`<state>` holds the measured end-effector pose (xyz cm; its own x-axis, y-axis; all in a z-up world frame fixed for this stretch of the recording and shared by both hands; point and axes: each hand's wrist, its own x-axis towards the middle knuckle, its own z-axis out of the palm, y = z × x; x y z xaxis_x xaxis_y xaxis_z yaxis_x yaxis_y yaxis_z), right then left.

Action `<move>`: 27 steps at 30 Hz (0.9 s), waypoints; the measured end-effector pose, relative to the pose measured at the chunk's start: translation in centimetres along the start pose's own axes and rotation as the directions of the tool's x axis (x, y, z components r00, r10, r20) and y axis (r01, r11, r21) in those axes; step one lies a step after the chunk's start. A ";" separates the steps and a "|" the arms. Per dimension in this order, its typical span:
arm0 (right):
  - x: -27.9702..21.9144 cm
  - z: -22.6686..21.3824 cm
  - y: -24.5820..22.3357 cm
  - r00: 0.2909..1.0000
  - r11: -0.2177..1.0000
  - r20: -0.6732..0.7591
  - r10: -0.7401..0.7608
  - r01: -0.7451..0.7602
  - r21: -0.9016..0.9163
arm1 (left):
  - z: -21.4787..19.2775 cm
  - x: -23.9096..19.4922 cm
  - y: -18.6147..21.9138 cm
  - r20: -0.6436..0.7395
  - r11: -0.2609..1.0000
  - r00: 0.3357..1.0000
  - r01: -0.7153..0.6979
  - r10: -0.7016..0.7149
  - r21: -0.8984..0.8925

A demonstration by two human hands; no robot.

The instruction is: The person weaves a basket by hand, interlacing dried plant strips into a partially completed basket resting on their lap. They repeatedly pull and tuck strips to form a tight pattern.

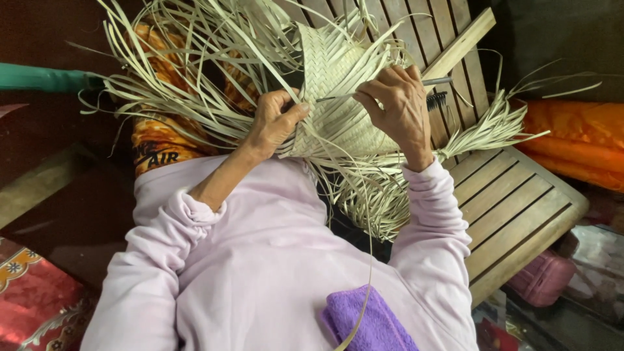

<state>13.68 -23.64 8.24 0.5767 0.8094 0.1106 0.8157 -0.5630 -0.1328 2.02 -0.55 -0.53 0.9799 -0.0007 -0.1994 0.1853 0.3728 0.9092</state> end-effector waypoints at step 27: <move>2.4 -1.0 -1.2 0.967 0.946 -0.044 -0.250 0.234 -0.224 | -0.1 0.3 -1.6 -0.070 0.969 0.995 -0.059 0.077 0.240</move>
<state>14.15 -21.16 9.70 0.3557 0.9164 0.1834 0.9169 -0.3801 0.1213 2.05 -1.05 -2.10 0.9837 0.0930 -0.1536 0.1399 0.1388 0.9804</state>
